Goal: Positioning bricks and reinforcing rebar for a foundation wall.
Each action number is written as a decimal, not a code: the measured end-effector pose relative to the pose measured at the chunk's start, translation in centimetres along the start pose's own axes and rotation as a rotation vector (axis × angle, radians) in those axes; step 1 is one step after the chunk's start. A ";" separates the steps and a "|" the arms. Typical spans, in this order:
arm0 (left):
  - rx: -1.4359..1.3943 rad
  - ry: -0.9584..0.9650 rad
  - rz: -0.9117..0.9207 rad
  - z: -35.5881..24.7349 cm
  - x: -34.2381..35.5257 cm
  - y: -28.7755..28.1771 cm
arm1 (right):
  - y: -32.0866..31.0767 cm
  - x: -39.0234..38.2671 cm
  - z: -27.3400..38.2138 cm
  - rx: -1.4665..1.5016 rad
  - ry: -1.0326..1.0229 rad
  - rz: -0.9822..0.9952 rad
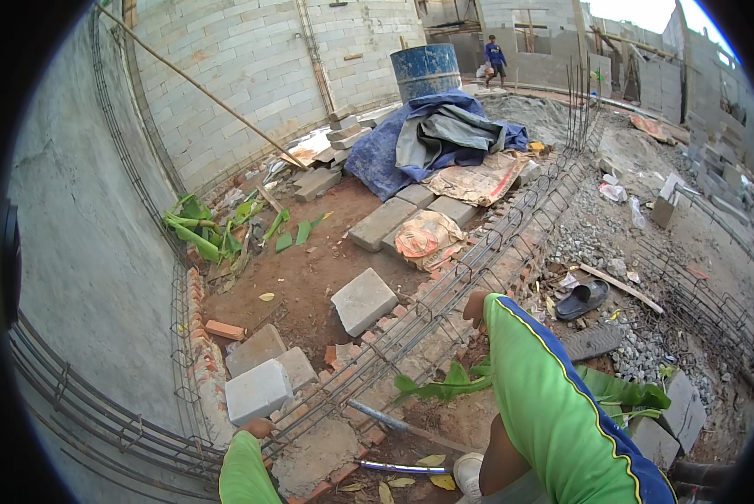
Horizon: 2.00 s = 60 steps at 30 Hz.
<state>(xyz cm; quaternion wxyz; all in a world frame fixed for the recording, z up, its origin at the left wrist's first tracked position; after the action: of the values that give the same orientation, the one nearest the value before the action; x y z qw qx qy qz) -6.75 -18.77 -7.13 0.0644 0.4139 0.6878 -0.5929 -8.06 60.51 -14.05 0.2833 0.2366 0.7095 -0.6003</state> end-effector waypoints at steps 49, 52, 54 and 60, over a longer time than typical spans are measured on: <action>-0.166 -0.524 -0.060 11.7 0.0 6.7 | -2.1 -4.4 10.3 -1.441 -0.648 0.085; -0.246 -0.511 -0.062 9.6 -0.5 6.1 | -1.8 -6.1 10.1 -1.669 -0.726 -0.027; -0.195 -0.445 -0.042 7.8 3.1 3.0 | 1.9 -4.5 5.1 -1.361 -0.556 0.078; -0.139 -0.397 -0.015 7.5 0.6 3.8 | -0.2 -3.4 7.4 -1.020 -0.762 -0.264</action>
<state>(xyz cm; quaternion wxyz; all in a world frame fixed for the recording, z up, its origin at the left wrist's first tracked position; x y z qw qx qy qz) -7.70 -25.20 -12.59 0.2225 0.2786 0.7038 -0.6144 -4.86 53.15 -12.41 0.5157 -0.2462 0.7785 -0.2598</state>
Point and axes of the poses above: each hand's wrist, its own x-axis towards the middle knuckle, its own y-axis out of the palm, z = x × y, the point moved 7 cm from there along x, towards the middle knuckle, and after that the axes turned 8 degrees about y, right-handed, at the moved point
